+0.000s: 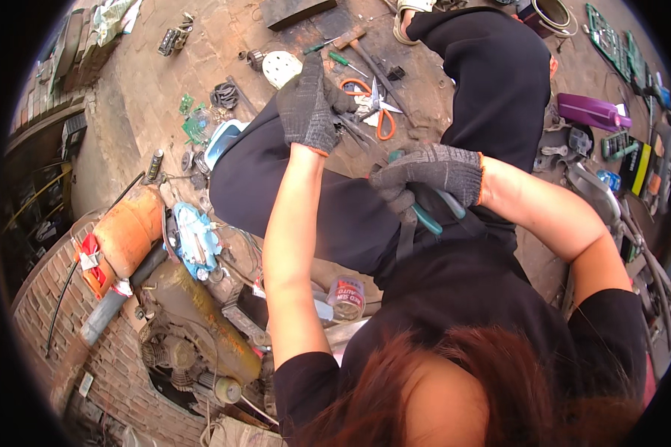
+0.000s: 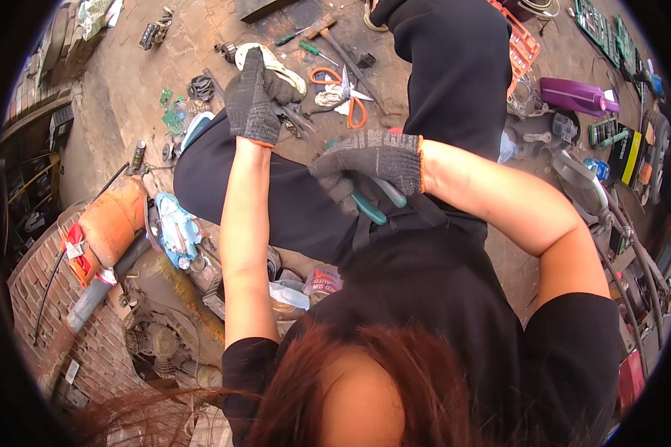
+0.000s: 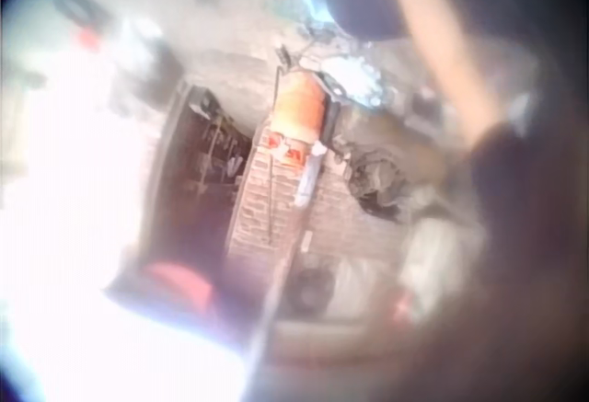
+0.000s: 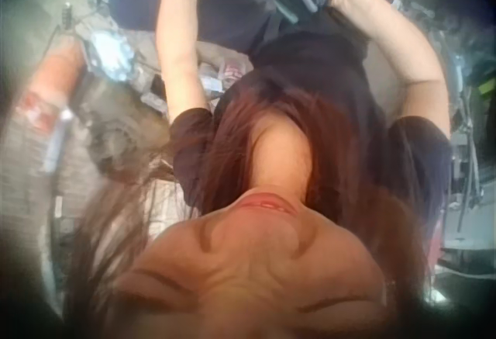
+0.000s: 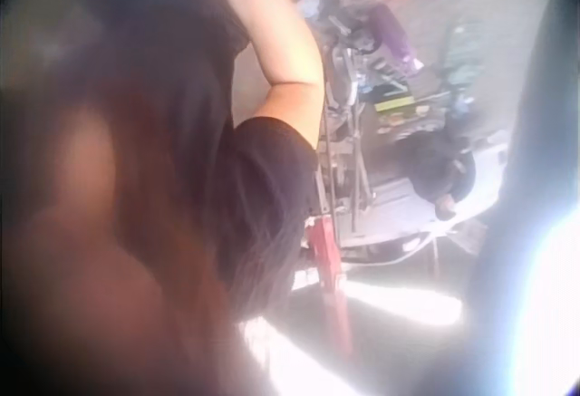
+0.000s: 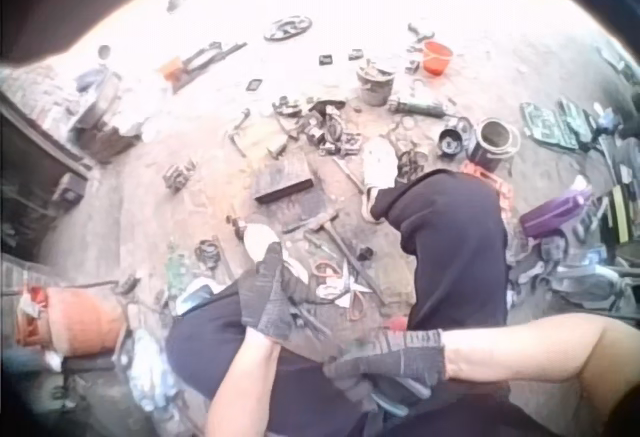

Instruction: The person sits on the ground and uses pliers to remove components from a green circuit board. They repeatedly grip and pull parts off the board, placing the removed pieces on the floor.

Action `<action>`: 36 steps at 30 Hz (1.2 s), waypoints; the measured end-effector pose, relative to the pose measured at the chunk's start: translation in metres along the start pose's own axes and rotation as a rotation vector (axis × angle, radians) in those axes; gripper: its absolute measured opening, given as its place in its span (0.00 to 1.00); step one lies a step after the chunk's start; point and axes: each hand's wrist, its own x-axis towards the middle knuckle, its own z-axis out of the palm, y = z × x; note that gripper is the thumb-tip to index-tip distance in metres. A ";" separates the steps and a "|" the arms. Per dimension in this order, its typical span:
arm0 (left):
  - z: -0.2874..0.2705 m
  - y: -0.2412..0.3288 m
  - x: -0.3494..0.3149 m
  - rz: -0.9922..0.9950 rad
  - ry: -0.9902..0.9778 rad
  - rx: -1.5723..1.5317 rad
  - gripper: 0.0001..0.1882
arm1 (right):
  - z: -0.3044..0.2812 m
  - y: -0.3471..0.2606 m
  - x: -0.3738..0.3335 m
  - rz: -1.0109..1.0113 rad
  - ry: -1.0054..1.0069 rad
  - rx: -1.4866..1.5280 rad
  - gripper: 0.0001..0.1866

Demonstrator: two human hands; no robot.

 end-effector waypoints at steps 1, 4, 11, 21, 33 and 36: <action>0.001 0.001 -0.001 -0.015 0.010 0.004 0.24 | -0.004 -0.003 -0.002 0.004 -0.005 -0.069 0.10; -0.002 -0.001 -0.005 -0.045 0.006 0.108 0.22 | -0.004 -0.005 -0.005 0.037 -0.005 -0.065 0.09; 0.000 -0.016 0.007 0.094 0.003 -0.102 0.23 | -0.005 -0.008 -0.001 0.020 0.104 -0.027 0.10; 0.020 -0.024 0.023 0.314 0.124 -0.347 0.26 | 0.008 -0.009 0.047 -0.400 0.331 -0.151 0.15; 0.010 -0.020 -0.001 0.317 0.197 0.410 0.25 | 0.021 -0.010 0.021 -0.081 0.232 -0.014 0.13; -0.001 -0.034 0.013 0.196 0.090 0.544 0.23 | 0.005 -0.012 0.026 -0.010 0.085 0.129 0.12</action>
